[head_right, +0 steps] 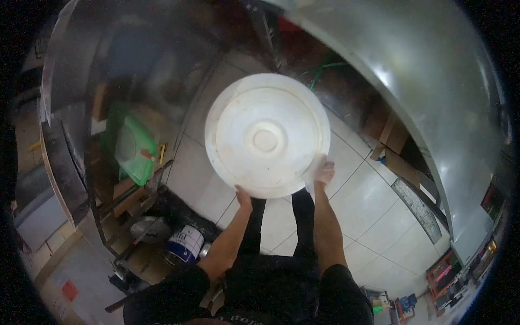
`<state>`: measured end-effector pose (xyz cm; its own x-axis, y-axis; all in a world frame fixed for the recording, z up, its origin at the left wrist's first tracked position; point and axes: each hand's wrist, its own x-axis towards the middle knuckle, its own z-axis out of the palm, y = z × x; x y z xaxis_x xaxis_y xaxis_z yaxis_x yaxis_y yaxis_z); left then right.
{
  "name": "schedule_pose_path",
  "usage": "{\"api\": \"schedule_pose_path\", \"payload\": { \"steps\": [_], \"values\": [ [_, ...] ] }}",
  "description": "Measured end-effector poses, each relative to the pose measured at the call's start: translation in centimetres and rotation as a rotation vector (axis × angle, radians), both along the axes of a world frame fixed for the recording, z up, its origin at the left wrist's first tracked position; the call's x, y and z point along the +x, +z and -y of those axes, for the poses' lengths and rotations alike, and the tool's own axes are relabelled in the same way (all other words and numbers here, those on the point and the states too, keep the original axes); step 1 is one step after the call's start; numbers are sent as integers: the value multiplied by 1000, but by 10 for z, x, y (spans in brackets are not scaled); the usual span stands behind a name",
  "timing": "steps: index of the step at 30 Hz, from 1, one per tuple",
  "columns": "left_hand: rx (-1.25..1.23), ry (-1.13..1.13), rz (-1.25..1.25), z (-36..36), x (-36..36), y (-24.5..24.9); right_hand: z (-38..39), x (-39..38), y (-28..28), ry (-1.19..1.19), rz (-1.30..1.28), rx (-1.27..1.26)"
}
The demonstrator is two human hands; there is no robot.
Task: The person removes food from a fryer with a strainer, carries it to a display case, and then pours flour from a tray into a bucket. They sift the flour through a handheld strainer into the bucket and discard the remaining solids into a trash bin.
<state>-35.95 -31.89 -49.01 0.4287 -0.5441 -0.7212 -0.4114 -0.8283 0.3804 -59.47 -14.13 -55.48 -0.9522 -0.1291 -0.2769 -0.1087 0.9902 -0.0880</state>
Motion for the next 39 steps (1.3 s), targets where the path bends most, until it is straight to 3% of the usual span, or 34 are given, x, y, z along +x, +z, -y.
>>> {"api": "schedule_pose_path", "payload": {
  "steps": [1, 2, 3, 4, 5, 6, 8, 9, 11, 12, 13, 14, 15, 16, 17, 18, 20, 22, 23, 26, 27, 29, 30, 31, 32, 33, 34, 36, 37, 38, 39],
  "values": [
    [10, -119, 233, 0, -4, 3, 6, -6, 10, -87, 50, -75],
    [-261, -42, 51, -1, -12, 21, 14, -14, 20, -171, 102, -151],
    [-333, 23, -53, 1, -20, 38, 23, -23, 31, -176, 83, -161],
    [-401, 88, -151, 7, -35, 83, 31, -27, 45, -344, 173, -192],
    [-403, 78, -155, 12, -36, 112, 36, -23, 60, -519, 272, -221],
    [-397, 26, -310, 20, -36, 140, 39, -14, 72, -537, 271, -230],
    [-402, -64, -503, 42, -60, 210, 48, -7, 98, -658, 219, -749],
    [-375, -153, -511, 50, -80, 255, 51, -14, 126, -676, 188, -781],
    [-397, -267, -524, 60, -107, 318, 50, -31, 194, -1150, 720, -955],
    [-417, -290, -554, 64, -118, 345, 46, -26, 199, -1110, 919, -1173],
    [-591, -449, -551, 67, -124, 381, 41, -9, 203, -1053, 1125, -1380],
    [-761, -606, -533, 63, -125, 421, 38, 9, 239, -905, 1200, -1480],
    [-829, -560, -577, 57, -130, 462, 47, 18, 278, -732, 1263, -1578],
    [-898, -511, -622, 50, -134, 502, 61, 26, 296, -886, 1393, -1512],
    [-1000, -402, -622, 38, -136, 540, 76, 16, 382, -1096, 1611, -1625],
    [-1099, -296, -627, 28, -134, 566, 86, 9, 425, -1076, 1608, -1669],
    [-1304, -628, -236, 51, -76, 568, 102, 6, 485, -925, 1400, -1726],
    [-1293, -460, -439, 51, -87, 619, 110, -17, 539, -949, 1341, -1759],
    [-1897, -1149, -196, 64, -89, 631, 109, -31, 558, -969, 1296, -1738],
    [-2126, -1160, -183, 76, -117, 639, 94, -66, 593, -982, 1022, -1971],
    [-1796, -1118, -494, 70, -132, 637, 86, -78, 586, -995, 989, -2000],
    [-872, -698, -1333, 62, -180, 651, 60, -105, 541, -777, 508, -1868],
    [-772, -737, -1414, 54, -201, 647, 47, -112, 522, -894, 365, -1899],
    [-714, -788, -1373, 56, -221, 638, 18, -108, 570, -961, 251, -1865],
    [-592, -941, -1382, 62, -235, 625, 1, -108, 555, -1190, 189, -1747],
    [-331, -1151, -1404, 69, -251, 614, -15, -107, 537, -1155, 57, -1952],
    [-209, -1233, -1356, 65, -271, 606, -35, -106, 516, -1199, -69, -1891],
    [173, -1221, -1282, 41, -306, 598, -69, -93, 509, -1355, -212, -1836],
    [275, -1125, -1327, 31, -318, 583, -82, -90, 484, -1418, -336, -1811],
    [381, -954, -1364, 21, -330, 561, -86, -86, 496, -1464, -381, -1812],
    [362, -1088, -1329, 24, -338, 516, -88, -82, 519, -1519, -412, -1800]
  ]
}}
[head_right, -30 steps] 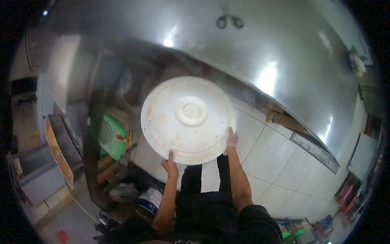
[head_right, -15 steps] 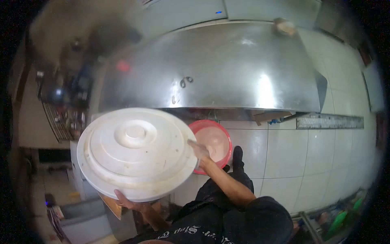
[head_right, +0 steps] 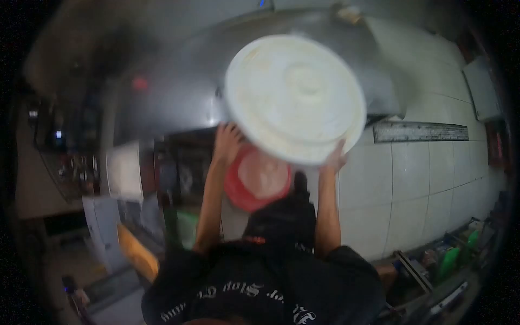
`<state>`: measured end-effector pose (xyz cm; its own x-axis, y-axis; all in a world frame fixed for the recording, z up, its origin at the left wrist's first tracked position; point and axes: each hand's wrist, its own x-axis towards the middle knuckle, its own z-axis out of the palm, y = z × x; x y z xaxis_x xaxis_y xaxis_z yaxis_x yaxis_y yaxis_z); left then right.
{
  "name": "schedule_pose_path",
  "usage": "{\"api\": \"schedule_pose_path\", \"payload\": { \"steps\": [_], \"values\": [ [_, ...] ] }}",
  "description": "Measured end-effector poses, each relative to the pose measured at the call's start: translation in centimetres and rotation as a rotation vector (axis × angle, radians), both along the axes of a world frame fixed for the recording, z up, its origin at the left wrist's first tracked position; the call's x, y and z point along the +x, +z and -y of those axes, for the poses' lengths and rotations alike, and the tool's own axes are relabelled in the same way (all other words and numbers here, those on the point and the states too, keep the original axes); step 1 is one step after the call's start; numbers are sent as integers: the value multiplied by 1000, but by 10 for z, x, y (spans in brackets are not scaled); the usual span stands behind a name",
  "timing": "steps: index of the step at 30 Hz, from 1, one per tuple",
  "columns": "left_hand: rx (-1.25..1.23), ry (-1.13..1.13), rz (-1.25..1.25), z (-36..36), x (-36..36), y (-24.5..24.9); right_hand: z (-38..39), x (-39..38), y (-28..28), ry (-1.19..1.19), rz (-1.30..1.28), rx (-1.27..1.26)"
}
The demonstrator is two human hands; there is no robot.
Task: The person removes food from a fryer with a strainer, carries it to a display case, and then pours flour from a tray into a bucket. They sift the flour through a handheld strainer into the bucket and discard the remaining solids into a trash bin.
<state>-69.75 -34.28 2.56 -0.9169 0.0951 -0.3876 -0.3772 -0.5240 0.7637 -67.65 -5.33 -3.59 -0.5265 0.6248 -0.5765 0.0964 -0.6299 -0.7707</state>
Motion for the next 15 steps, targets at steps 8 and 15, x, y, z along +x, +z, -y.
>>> {"api": "schedule_pose_path", "payload": {
  "steps": [8, 15],
  "values": [
    [-709, -391, -15, 13, 164, -103, 10, -2, -36, -59, -56, 532],
    [-601, -190, 604, 151, 312, -129, 73, 43, -72, 457, 5, 289]
  ]
}}
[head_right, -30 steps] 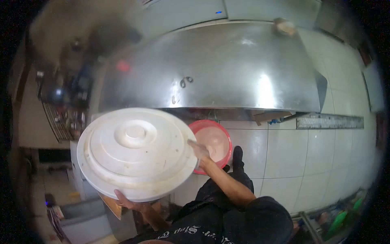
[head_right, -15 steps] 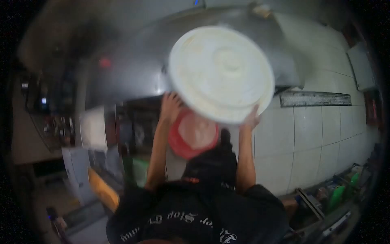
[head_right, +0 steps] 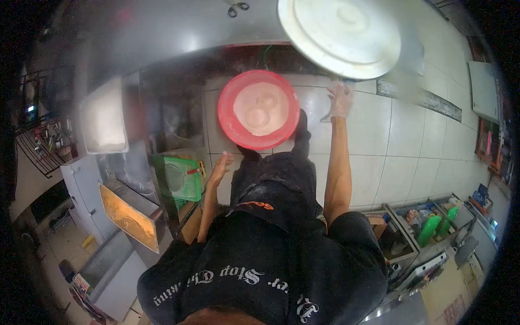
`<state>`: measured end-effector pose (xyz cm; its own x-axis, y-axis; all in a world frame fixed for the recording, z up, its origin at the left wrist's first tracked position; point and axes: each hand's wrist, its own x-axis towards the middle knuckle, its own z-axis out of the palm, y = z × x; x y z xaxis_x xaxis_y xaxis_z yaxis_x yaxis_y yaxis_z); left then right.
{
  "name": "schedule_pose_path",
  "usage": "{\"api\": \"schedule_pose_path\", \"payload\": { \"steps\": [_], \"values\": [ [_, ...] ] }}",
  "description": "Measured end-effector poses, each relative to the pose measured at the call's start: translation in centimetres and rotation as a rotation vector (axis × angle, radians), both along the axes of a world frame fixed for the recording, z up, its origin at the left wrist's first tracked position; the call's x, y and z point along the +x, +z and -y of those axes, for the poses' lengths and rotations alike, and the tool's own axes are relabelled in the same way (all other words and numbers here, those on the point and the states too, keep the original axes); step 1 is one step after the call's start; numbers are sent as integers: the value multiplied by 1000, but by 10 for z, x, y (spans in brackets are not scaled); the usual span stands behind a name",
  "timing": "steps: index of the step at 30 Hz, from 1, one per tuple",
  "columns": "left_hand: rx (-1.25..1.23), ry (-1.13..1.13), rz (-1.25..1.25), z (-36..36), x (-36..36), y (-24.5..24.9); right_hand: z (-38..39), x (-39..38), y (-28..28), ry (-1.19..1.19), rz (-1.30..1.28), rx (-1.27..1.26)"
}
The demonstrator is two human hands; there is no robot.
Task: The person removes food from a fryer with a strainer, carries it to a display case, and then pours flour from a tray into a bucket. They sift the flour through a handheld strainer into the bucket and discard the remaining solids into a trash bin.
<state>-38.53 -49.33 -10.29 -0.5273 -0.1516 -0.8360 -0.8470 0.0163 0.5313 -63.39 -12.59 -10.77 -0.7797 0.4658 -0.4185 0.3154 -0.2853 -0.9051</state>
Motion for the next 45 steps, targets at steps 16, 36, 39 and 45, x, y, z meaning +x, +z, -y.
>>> {"api": "schedule_pose_path", "payload": {
  "steps": [16, 36, 39, 45],
  "values": [
    [-539, -449, -281, 51, -39, -424, 191, 255, -550, 937, 565, 238],
    [-63, -916, -84, 16, -147, -645, 207, 0, -645, 1786, 134, 1243],
    [-195, -898, -41, 6, -143, -610, 200, -1, -591, 1735, 289, 996],
    [-662, -969, -305, 2, -131, -499, 178, 34, -487, 1399, 247, 1421]
  ]
}}
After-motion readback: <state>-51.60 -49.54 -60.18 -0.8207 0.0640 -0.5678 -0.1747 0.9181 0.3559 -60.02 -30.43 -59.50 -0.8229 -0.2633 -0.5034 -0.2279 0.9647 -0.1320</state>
